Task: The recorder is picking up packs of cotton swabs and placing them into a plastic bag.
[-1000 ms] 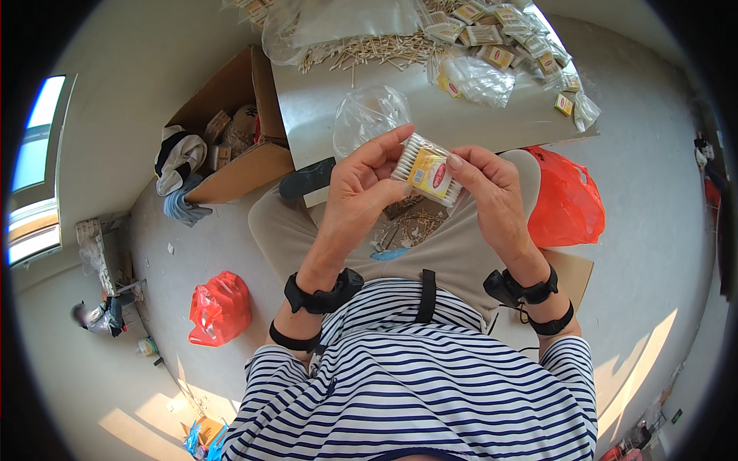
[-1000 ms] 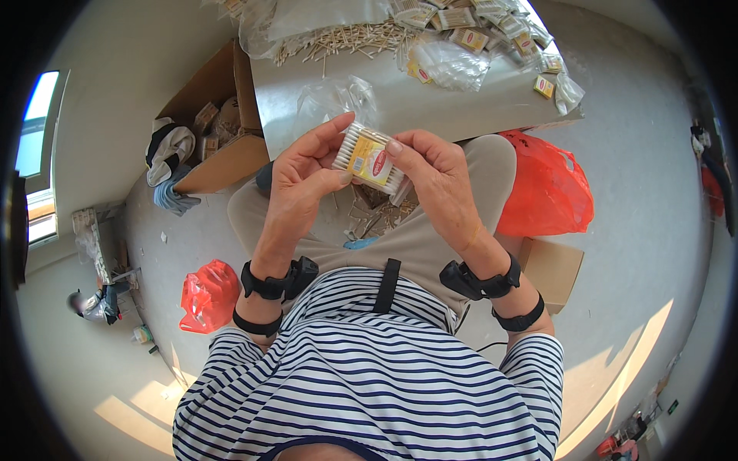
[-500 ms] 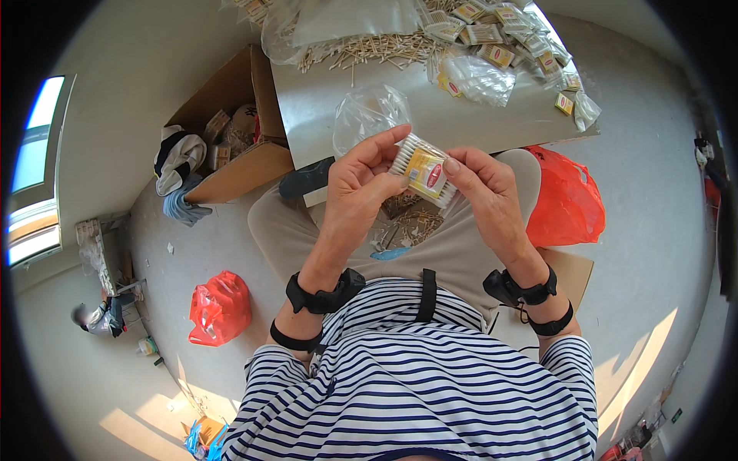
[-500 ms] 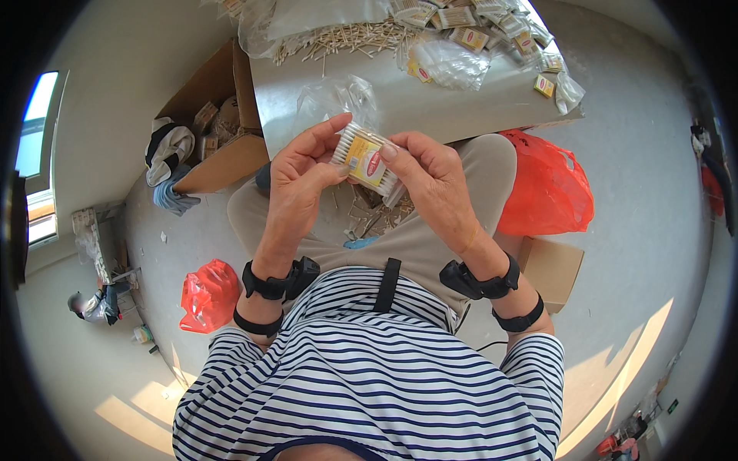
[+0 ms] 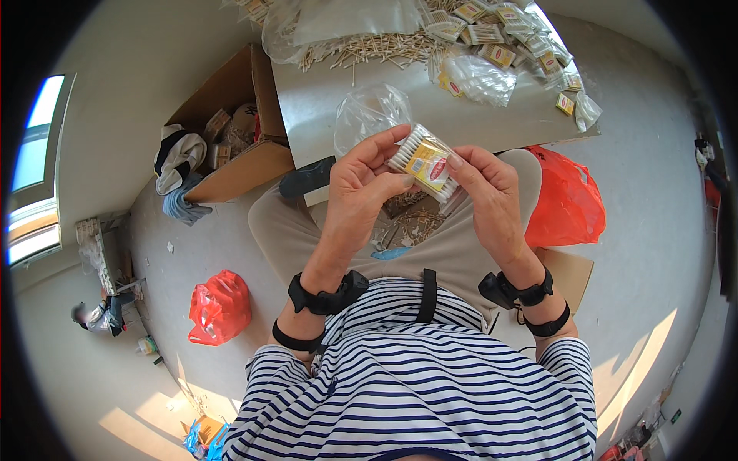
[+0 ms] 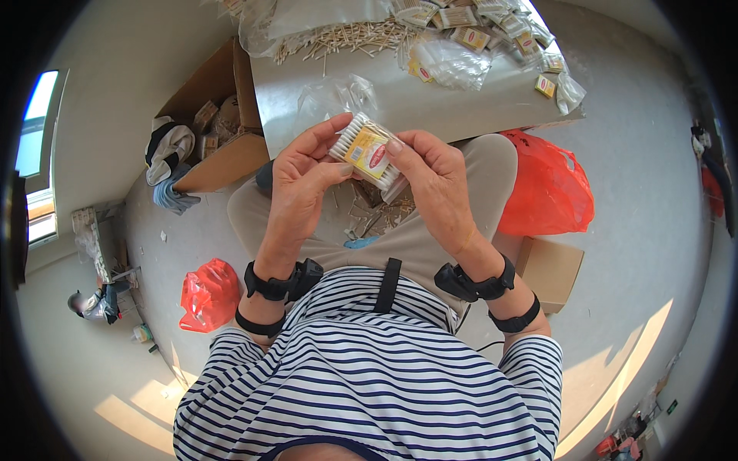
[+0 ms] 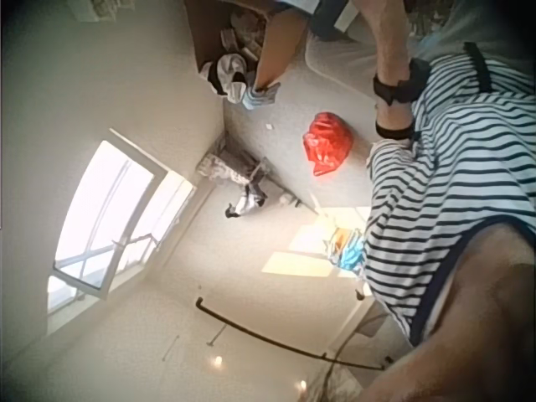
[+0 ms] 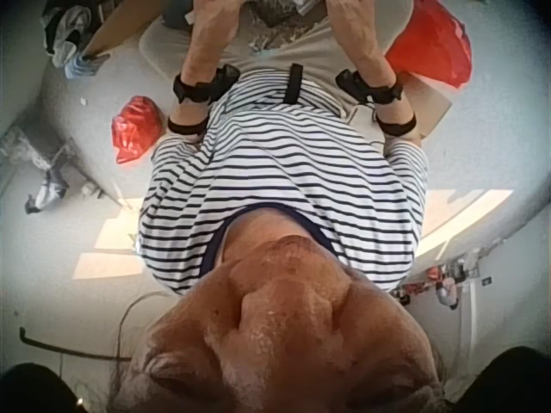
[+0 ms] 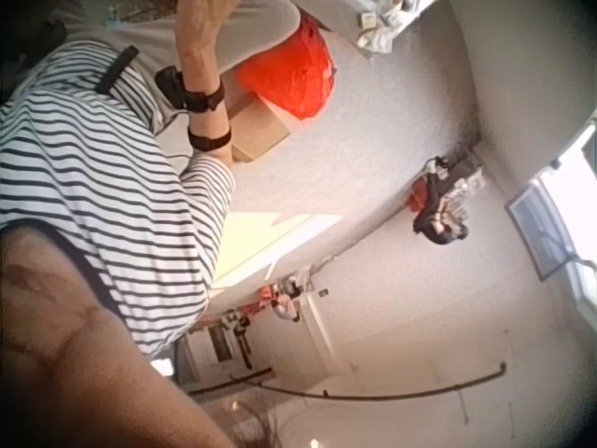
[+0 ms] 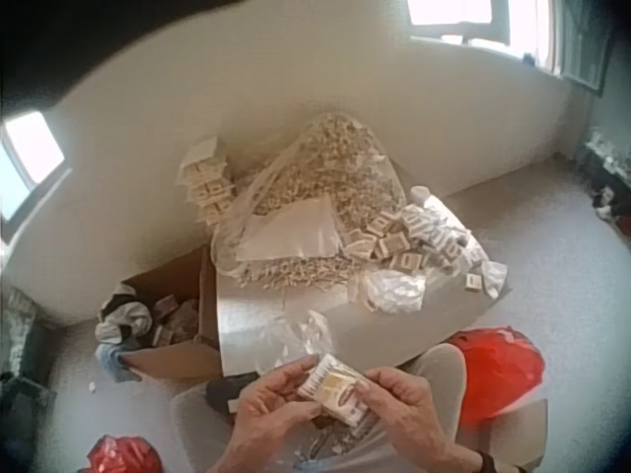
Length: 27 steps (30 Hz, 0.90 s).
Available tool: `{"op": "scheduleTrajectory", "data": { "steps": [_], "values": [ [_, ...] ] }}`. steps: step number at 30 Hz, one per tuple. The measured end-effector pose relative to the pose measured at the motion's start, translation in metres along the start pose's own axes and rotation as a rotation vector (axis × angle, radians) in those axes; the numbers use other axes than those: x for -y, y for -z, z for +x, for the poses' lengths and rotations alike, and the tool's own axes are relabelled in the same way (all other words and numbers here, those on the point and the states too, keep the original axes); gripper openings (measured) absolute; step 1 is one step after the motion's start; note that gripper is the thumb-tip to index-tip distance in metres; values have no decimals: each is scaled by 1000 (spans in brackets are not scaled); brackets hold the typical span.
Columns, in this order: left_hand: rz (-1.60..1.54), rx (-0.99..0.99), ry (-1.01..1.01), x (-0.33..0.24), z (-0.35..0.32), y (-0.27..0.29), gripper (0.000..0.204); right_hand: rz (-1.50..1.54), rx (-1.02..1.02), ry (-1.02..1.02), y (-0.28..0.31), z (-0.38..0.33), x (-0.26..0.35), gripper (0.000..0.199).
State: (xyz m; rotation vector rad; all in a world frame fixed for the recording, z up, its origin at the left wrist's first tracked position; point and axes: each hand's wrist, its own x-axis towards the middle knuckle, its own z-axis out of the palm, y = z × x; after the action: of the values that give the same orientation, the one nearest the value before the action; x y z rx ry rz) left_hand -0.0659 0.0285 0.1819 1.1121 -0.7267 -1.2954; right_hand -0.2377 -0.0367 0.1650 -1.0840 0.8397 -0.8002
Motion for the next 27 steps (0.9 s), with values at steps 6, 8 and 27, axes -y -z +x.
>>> {"op": "scheduleTrajectory", "data": {
  "steps": [6,8,27],
  "values": [
    [11,-2,9,1,0,2,53,23,6,-10,0,0,1,26],
    [14,-3,2,0,0,2,52,28,3,-12,0,0,1,26],
    [1,-50,-3,4,1,4,47,-48,27,8,-2,-3,1,26]
  ]
}}
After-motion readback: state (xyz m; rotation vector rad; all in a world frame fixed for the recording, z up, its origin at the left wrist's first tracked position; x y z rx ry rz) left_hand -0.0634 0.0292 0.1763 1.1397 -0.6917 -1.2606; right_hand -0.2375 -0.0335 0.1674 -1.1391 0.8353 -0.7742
